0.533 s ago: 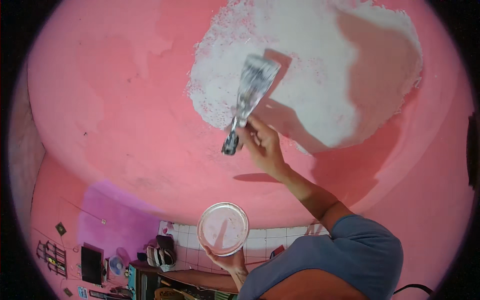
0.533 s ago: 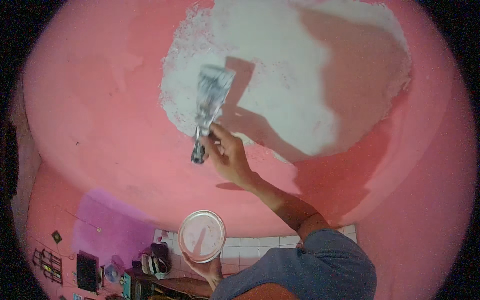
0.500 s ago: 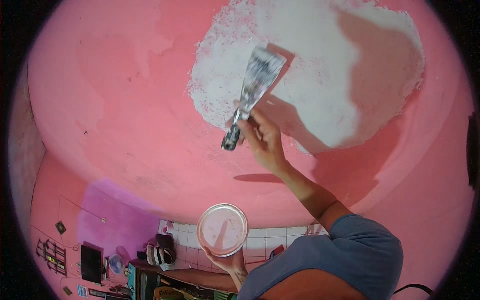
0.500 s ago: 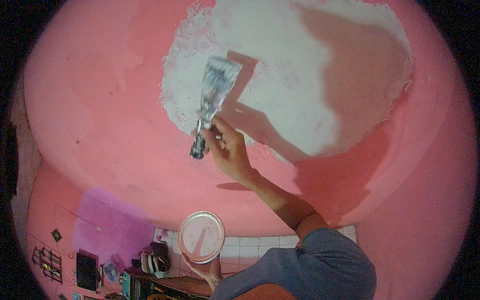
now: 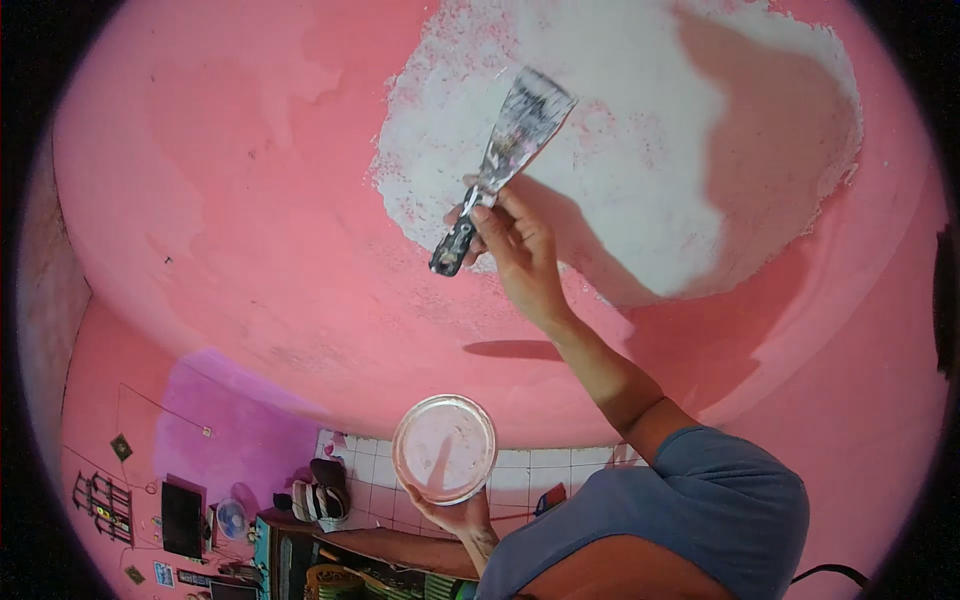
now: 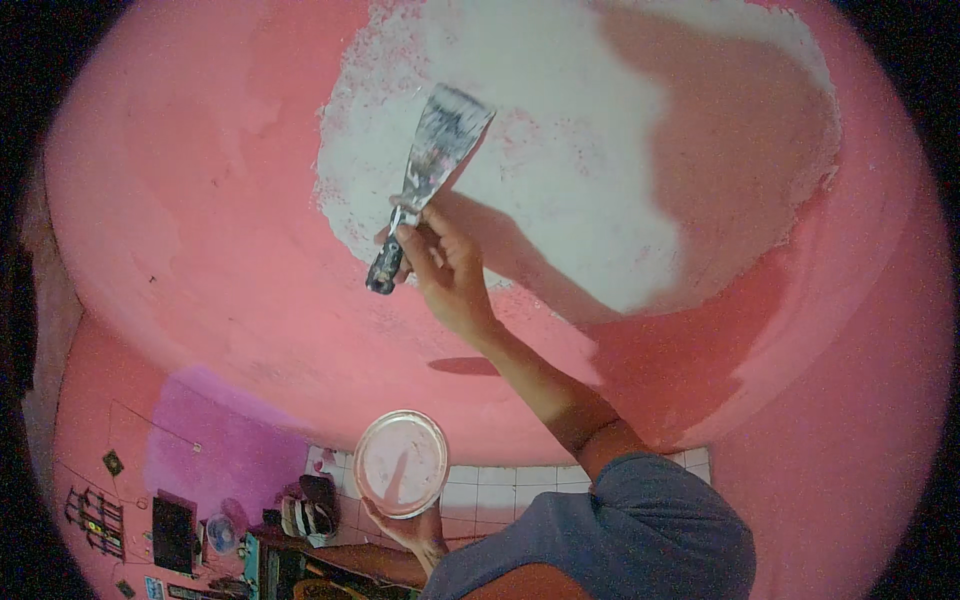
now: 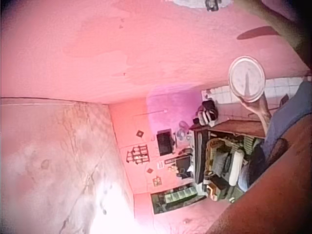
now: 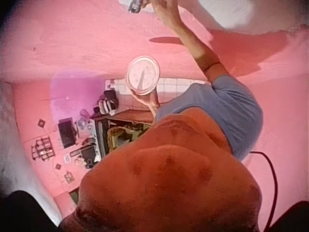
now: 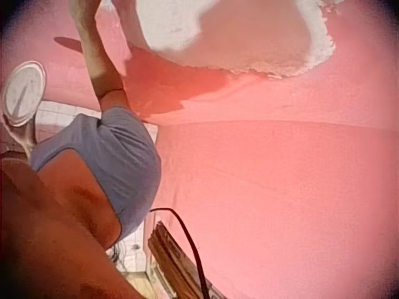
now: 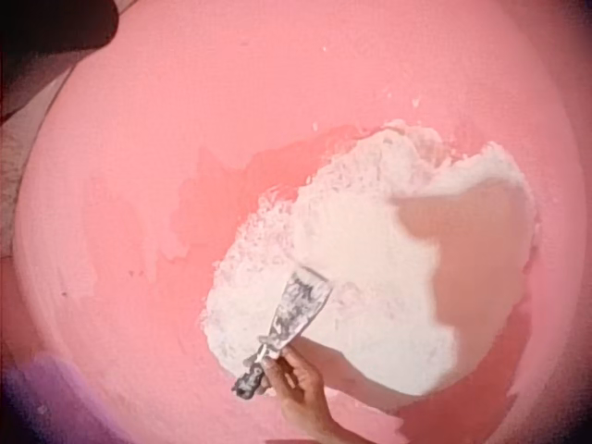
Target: The person applies a white substance from a plastic lid onto a pink wall using a putty knife, spreading and smoothing the material over a damaged area.
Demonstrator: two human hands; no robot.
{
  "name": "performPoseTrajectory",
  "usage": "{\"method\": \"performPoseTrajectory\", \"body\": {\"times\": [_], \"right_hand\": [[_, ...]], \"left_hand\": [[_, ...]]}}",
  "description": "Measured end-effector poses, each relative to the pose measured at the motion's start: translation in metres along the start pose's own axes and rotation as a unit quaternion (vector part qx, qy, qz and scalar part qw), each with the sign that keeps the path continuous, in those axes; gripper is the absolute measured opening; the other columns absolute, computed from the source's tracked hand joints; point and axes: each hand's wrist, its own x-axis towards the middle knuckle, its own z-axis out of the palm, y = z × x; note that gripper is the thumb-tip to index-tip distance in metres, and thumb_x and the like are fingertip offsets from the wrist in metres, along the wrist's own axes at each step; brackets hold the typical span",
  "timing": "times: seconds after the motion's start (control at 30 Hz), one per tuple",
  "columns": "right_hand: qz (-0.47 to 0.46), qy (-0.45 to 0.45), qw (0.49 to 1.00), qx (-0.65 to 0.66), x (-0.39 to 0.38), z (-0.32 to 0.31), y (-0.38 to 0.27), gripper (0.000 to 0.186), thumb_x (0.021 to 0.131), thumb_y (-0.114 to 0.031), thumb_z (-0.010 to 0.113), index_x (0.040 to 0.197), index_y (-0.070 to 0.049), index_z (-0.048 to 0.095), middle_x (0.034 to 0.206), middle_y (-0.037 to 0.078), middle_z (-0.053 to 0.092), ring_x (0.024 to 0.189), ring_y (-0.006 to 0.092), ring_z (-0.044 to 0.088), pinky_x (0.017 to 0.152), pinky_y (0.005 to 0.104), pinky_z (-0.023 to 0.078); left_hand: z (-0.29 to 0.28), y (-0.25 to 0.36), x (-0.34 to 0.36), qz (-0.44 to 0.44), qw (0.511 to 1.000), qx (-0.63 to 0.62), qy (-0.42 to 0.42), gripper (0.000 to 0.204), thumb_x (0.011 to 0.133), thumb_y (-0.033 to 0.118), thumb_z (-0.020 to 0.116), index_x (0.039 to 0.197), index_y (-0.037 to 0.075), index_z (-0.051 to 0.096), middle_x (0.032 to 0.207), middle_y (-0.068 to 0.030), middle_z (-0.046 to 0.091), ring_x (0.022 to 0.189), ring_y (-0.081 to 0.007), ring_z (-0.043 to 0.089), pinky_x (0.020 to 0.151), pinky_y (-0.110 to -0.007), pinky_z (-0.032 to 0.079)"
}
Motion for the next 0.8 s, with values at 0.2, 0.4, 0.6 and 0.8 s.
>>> {"method": "performPoseTrajectory", "body": {"times": [0.2,0.4,0.6,0.8], "right_hand": [[0.080,-0.059,0.995,0.000,-0.050,0.001,0.064,0.025,0.096,-0.010,0.051,0.120,-0.002,0.053,0.086,0.003,0.058,0.070,0.0076,0.057,0.058,0.0230,0.049],[0.033,-0.075,0.996,-0.028,-0.032,0.002,0.023,0.027,0.096,-0.008,0.050,0.122,0.001,0.050,0.095,0.007,0.061,0.071,0.0069,0.057,0.060,0.0238,0.052],[-0.028,-0.028,0.999,-0.002,0.007,0.000,-0.008,0.027,0.097,-0.008,0.047,0.122,0.003,0.049,0.093,0.007,0.062,0.071,0.0065,0.057,0.061,0.0233,0.052],[0.077,-0.062,0.992,-0.084,-0.054,-0.008,0.081,0.025,0.096,-0.010,0.050,0.120,-0.001,0.051,0.090,0.003,0.058,0.073,0.0070,0.058,0.060,0.0224,0.051]], "left_hand": [[-0.005,0.000,-0.002,0.004,1.000,0.002,-0.003,0.077,0.081,0.051,0.057,0.143,0.012,0.032,0.148,-0.0198,0.024,0.137,-0.0386,0.023,0.106,-0.065,0.023],[-0.011,0.003,-0.001,0.003,1.000,-0.004,0.009,0.076,0.082,0.051,0.056,0.143,0.013,0.032,0.148,-0.0190,0.024,0.137,-0.0381,0.023,0.106,-0.066,0.023],[0.008,-0.003,-0.004,0.000,1.000,0.014,-0.019,0.077,0.081,0.051,0.057,0.143,0.013,0.032,0.149,-0.0193,0.023,0.137,-0.0384,0.023,0.106,-0.066,0.023],[0.009,-0.004,-0.002,-0.004,0.999,0.019,-0.025,0.078,0.082,0.052,0.056,0.144,0.014,0.030,0.148,-0.0219,0.022,0.137,-0.0400,0.022,0.106,-0.065,0.025]]}}
